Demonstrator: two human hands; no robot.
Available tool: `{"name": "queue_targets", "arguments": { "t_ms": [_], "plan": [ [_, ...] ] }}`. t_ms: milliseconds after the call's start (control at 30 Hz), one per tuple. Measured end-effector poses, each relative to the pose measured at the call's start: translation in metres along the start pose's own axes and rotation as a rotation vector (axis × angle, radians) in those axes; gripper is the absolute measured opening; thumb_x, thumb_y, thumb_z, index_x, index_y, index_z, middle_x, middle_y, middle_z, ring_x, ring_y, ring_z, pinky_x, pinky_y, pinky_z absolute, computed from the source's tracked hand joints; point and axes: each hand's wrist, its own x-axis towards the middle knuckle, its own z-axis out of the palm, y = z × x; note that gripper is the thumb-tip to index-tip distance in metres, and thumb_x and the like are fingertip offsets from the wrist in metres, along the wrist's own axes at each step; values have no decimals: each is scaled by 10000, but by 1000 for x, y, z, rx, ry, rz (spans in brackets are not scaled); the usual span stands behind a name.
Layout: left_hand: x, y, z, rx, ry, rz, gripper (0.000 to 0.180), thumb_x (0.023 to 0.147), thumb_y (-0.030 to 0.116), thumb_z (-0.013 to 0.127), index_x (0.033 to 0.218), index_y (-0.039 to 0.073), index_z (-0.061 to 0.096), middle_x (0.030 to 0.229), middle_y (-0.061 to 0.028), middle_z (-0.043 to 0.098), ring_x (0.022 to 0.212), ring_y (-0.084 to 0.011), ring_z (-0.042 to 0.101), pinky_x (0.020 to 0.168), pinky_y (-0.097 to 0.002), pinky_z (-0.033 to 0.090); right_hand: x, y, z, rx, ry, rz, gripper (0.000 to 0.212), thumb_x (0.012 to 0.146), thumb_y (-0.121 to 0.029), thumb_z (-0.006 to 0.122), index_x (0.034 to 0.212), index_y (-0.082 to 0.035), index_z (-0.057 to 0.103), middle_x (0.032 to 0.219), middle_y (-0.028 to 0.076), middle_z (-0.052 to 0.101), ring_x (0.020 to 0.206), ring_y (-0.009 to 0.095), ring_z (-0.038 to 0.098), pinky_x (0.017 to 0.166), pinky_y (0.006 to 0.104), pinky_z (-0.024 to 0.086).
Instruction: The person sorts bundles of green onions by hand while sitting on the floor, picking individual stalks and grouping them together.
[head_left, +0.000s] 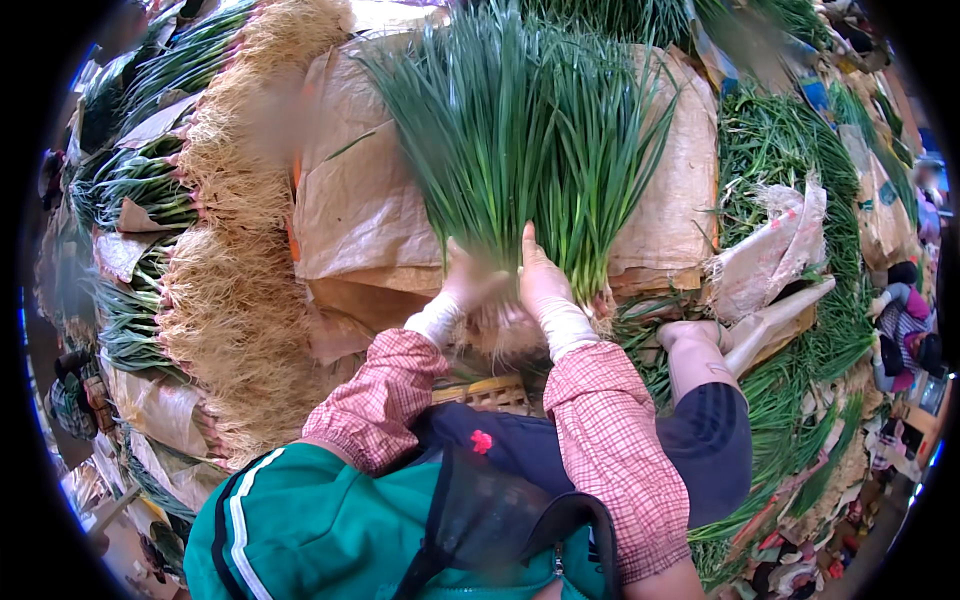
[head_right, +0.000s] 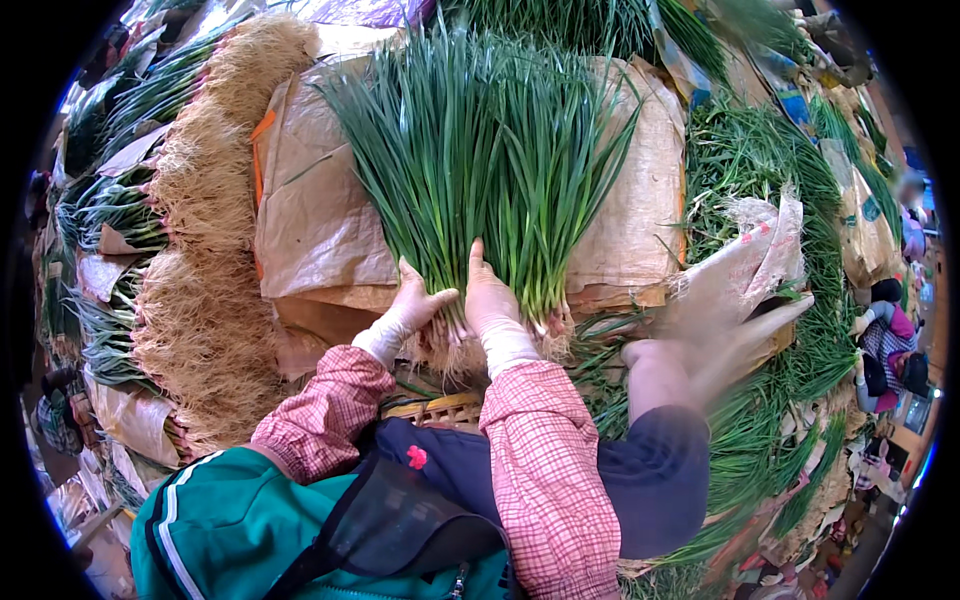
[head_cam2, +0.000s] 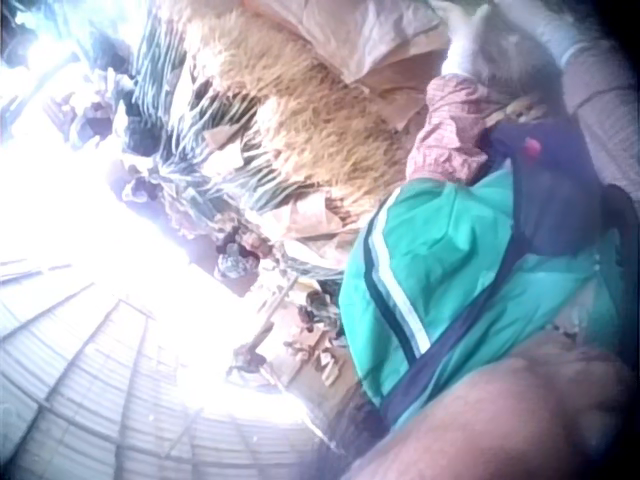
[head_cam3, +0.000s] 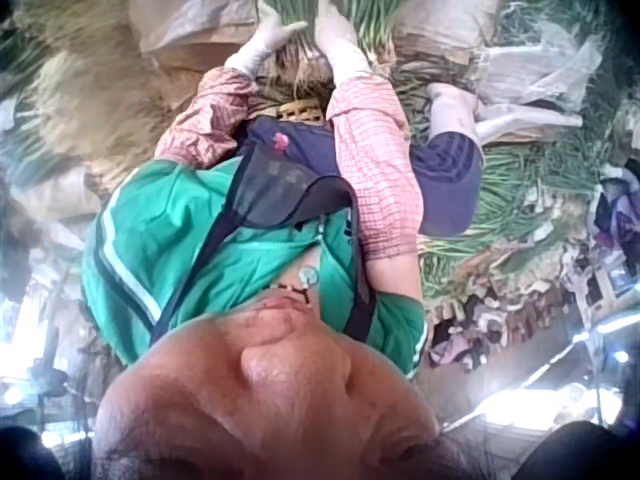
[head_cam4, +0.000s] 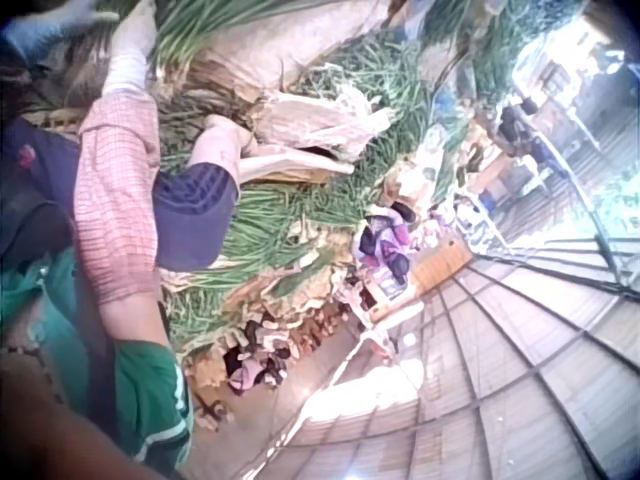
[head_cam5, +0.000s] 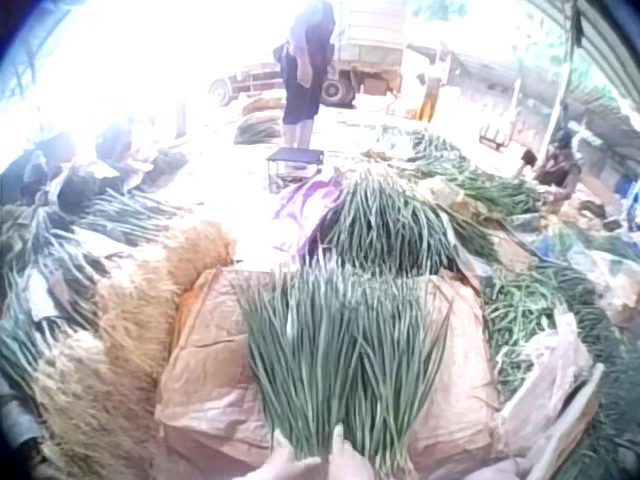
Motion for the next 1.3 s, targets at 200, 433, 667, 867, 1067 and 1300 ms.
{"name": "queue_targets", "arguments": {
  "t_ms": [200, 433, 667, 867, 1067, 1300],
  "plan": [
    [-3, 12, -2, 320, 27, 101, 598, 789, 444, 532, 1236, 52, 465, 1199, -200, 529, 1160, -415, 453, 1023, -596, 205, -3, -17, -60, -141, -296, 159, 496, 929, -268, 475, 1366, -60, 366, 1260, 177, 524, 1047, 323, 579, 887, 403, 472],
    [-10, -2, -35, -51, 34, 120, 1183, 546, 459, 841, 1335, -112, 171, 1300, -330, 347, 1222, -364, 397, 1022, -376, 358, -59, 10, -149, 89, 304, -7, 449, 895, -294, 527, 1239, -7, 501, 1146, 215, 586, 1086, 352, 549, 928, 405, 430],
    [46, 39, 52, 183, 284, -509, 1341, 616, 614, 742, 1400, -64, -108, 1485, -271, 77, 1384, -363, 158, 1083, -504, 250, -249, -5, -280, 290, 1065, -119, 369, 889, -132, 575, 1222, 21, 540, 1206, 120, 593, 1097, 192, 551, 963, 295, 389],
    [16, 58, 31, 242, 329, -510, 1316, 616, 611, 744, 1422, -16, -85, 1492, -208, 127, 1373, -336, 203, 1065, -484, 288, -392, 83, -236, 311, 1416, 178, 338, 961, -122, 453, 1248, 53, 491, 1080, 106, 604, 973, 156, 566, 886, 282, 426],
    [-12, 12, -24, 119, 239, -169, 1258, 584, 541, 807, 1450, 14, 62, 1445, -336, 117, 1347, -419, 212, 1099, -415, 236, -412, 250, -16, 302, 585, 740, 374, 911, -172, 483, 1237, 6, 520, 1239, 160, 544, 1148, 254, 512, 1015, 338, 359],
    [-18, 107, -5, -3, 693, 653, 607, 742, 204, 724, 1249, 33, 440, 1189, -208, 485, 1123, -329, 478, 961, -410, 401, -337, 255, 148, 470, 560, 844, 312, 895, -217, 485, 1120, -18, 569, 1141, 158, 592, 1070, 274, 553, 968, 345, 396]
  ]
}}
